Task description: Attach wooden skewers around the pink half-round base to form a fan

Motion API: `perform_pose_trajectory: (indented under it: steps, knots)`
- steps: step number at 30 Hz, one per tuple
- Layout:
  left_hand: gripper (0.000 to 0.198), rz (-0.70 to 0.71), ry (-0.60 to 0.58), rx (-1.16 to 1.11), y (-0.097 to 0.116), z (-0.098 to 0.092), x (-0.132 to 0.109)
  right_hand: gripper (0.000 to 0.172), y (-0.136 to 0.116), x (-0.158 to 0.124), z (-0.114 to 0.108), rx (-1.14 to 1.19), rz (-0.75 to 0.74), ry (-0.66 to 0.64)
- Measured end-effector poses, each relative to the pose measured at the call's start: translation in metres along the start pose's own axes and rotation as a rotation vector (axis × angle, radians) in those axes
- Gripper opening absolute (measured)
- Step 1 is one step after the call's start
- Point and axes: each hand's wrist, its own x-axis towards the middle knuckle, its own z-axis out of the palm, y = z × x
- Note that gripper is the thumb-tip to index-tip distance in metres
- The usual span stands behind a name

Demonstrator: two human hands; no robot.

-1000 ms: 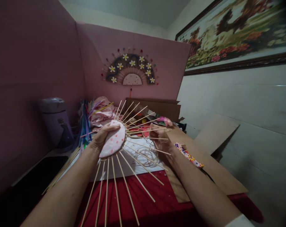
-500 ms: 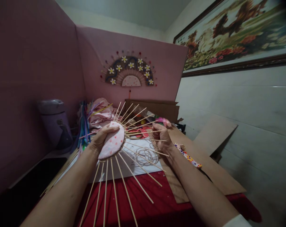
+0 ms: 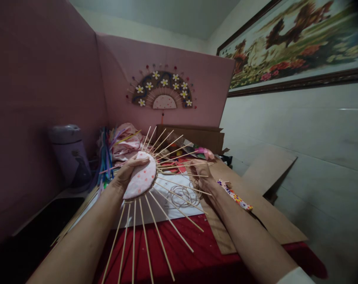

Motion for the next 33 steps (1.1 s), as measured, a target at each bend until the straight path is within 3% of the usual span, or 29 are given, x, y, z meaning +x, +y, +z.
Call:
perform_pose_trajectory:
  steps: [7, 14, 19, 26, 29, 33]
  knots:
    - [0.021, 0.017, -0.027, 0.006, 0.0, 0.002, -0.001, 0.025, -0.001, -0.002, 0.001, 0.099, 0.1, -0.026]
    - [0.02, -0.002, -0.081, 0.088, -0.001, 0.007, -0.003, 0.032, -0.018, 0.006, -0.015, 0.274, 0.199, -0.024]
    - [0.022, -0.013, -0.102, 0.161, -0.002, 0.009, 0.001, 0.033, -0.026, 0.011, -0.022, 0.435, 0.073, -0.062]
    - [0.02, -0.028, -0.091, 0.173, -0.001, 0.008, 0.0, 0.034, -0.033, 0.006, -0.023, 0.478, -0.09, -0.088]
    - [0.021, -0.02, -0.068, 0.136, 0.0, 0.004, 0.0, 0.033, -0.027, 0.008, -0.025, 0.427, -0.078, -0.098]
    - [0.022, -0.008, -0.038, 0.065, 0.001, 0.0, -0.001, 0.028, -0.015, 0.01, -0.025, 0.129, 0.051, -0.098]
